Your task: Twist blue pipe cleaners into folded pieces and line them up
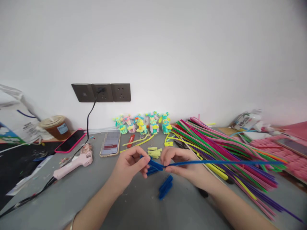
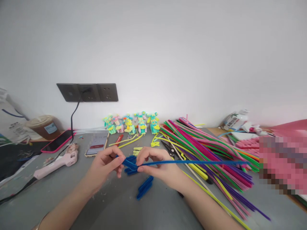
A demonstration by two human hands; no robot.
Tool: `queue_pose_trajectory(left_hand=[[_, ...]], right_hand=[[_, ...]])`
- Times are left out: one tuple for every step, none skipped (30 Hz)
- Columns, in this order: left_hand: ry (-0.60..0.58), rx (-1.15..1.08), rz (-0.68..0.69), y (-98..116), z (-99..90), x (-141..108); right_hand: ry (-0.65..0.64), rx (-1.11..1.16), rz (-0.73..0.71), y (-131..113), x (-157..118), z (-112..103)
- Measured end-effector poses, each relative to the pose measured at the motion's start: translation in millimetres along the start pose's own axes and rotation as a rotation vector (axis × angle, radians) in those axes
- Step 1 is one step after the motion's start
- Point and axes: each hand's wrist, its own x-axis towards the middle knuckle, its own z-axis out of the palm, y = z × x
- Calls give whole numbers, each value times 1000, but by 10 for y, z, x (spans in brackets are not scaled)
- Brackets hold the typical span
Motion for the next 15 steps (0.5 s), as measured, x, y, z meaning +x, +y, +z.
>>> queue_pose_trajectory(left_hand=[[-1, -16, -12, -4, 2, 0], [-2, -30, -23, -6, 5, -1], [-7, -41, -35, -6, 9, -3], [-14, -49, -43, -6, 15, -4], [-20, -54, -49, -5, 22, -6], [-26, -58, -52, -4, 28, -9], [-32, -61, -54, -4, 34, -11], [-37, -64, -54, -3, 39, -14], [-42, -68, -55, -3, 43, -16], [-48, -74, -56, -3, 45, -19], [-55, -79, -58, -2, 46, -22], [-62, -84, -61, 0, 47, -25], [-70, -89, -66, 4, 48, -29], [-79, -91, -71, 8, 49, -34], [-89, -93, -79, 13, 51, -39]], right_hand=[[-6, 9, 6, -17, 4, -2], [-13, 23, 15, -34, 6, -4], [-22, 40, 26, -47, 6, -5], [-34, 55, 40, -56, 4, -6], [-50, 67, 57, -61, 0, -6], [-68, 79, 73, -61, -4, -5], [-87, 92, 87, -58, -9, -4], [-102, 105, 101, -52, -15, -3], [-115, 119, 111, -45, -19, -3], [-127, 133, 121, -37, -23, -3], [-139, 144, 130, -29, -26, -4], [-153, 154, 137, -23, -27, -6], [-168, 162, 143, -18, -29, -10], [-184, 170, 151, -13, -30, -14], [-201, 180, 163, -8, -31, -18]])
